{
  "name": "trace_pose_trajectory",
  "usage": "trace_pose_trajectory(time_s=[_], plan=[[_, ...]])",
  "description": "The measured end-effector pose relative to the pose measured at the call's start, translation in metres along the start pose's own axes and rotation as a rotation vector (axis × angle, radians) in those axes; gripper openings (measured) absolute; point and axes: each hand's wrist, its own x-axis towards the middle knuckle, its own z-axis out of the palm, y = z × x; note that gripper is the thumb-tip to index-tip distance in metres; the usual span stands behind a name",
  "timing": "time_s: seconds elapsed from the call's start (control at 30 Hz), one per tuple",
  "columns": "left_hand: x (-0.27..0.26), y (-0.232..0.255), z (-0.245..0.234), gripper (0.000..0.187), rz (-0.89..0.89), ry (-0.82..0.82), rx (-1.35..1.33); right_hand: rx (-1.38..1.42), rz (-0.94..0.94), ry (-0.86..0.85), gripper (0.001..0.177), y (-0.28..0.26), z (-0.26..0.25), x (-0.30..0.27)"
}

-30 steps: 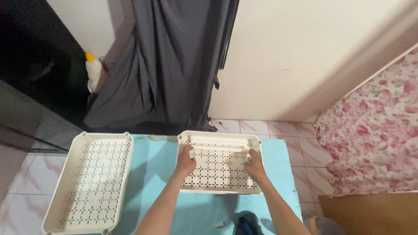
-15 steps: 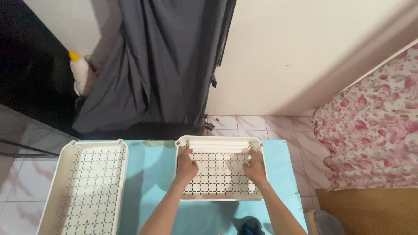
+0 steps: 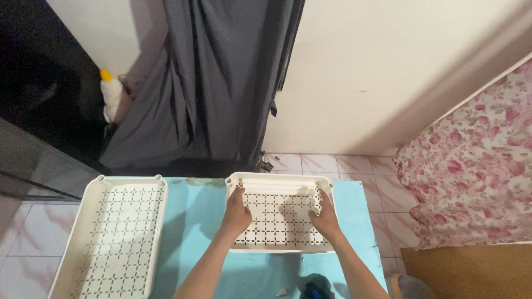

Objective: The person wipes white plastic tray components with a dark cloth and assembles them into two trays on a light blue table. The person handles straight and curved white plastic pieces, places them into the tray frames, and wipes the assembled trays.

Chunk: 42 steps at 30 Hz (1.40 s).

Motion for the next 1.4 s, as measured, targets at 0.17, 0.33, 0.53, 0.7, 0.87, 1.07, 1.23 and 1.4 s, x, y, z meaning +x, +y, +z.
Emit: trace_pose_trajectory(time_s=[0.17, 0.33, 0.53, 0.7, 0.87, 1.07, 1.23, 1.4], plan=[[-0.035, 0.026, -0.023, 0.063, 0.116, -0.054, 0.265, -0.176, -0.279, 0.097, 0.087, -0.029, -0.01, -0.04], [-0.08, 0.068, -0.055, 0.061, 0.221, 0.03, 0.374, -0.249, -0.442, 0.2, 0.081, -0.059, -0.022, -0.096], [-0.146, 0.107, -0.077, 0.062, 0.254, 0.084, 0.388, -0.209, -0.549, 0.216, 0.075, -0.071, -0.037, -0.171], [-0.2, 0.122, -0.08, 0.06, 0.242, 0.1, 0.405, -0.198, -0.541, 0.204, 0.071, -0.07, -0.043, -0.22], [-0.245, 0.126, -0.081, 0.062, 0.173, 0.061, 0.367, -0.163, -0.562, 0.154, 0.072, -0.07, -0.048, -0.253], [-0.282, 0.116, -0.091, 0.062, 0.14, 0.07, 0.365, -0.128, -0.571, 0.093, 0.071, -0.082, -0.041, -0.277], [-0.3, 0.087, -0.111, 0.06, 0.118, 0.079, 0.39, -0.12, -0.567, -0.005, 0.069, -0.104, -0.01, -0.296], [-0.321, 0.033, -0.152, 0.056, 0.076, 0.151, 0.396, -0.109, -0.536, -0.123, 0.07, -0.136, 0.042, -0.311]])
